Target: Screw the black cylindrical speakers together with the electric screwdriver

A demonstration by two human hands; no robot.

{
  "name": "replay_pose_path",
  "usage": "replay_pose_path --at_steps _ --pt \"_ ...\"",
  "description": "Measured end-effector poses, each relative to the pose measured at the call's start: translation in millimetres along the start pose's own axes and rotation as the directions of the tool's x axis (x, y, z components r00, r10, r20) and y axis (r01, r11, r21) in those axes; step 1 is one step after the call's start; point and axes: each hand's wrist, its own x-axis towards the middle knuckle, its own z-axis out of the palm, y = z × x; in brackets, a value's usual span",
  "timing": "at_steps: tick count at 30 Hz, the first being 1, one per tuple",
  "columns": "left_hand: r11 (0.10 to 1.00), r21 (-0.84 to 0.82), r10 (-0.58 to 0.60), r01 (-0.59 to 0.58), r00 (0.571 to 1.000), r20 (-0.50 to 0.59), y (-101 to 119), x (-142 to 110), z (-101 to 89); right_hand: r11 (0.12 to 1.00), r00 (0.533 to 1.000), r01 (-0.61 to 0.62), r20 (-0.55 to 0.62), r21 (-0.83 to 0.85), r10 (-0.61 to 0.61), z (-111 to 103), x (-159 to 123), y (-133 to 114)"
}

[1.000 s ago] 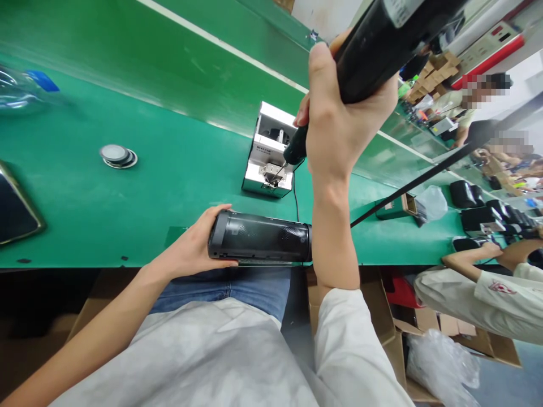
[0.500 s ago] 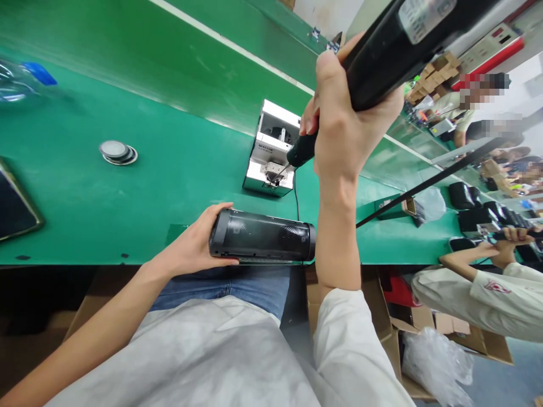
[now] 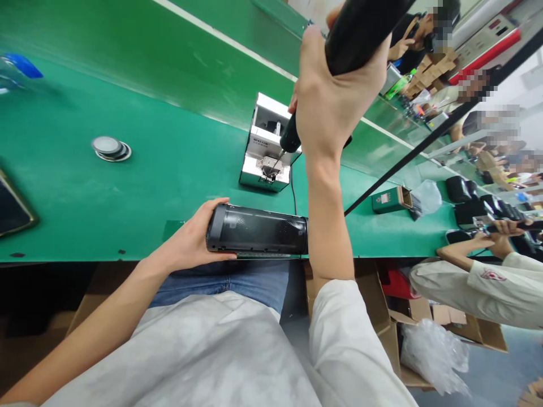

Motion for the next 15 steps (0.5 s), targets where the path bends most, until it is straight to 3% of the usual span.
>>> replay_pose_path --at_steps 7,11,15 --pt "1.000 -0.019 -0.004 0.004 1.000 0.001 1 0 0.1 0.992 0.992 -0.125 0.035 0.015 0.125 -18 -13 -25" --pt "1.000 -0.020 0.006 -0.006 1.000 0.005 1 0 0.0 0.983 0.994 -0.104 -0.006 0.152 0.106 -17 -17 -60" --pt "1.000 -0.029 0.010 -0.010 1.000 0.004 0 -1 -0.2 0.986 0.988 -0.131 0.091 0.099 0.122 -21 -17 -90"
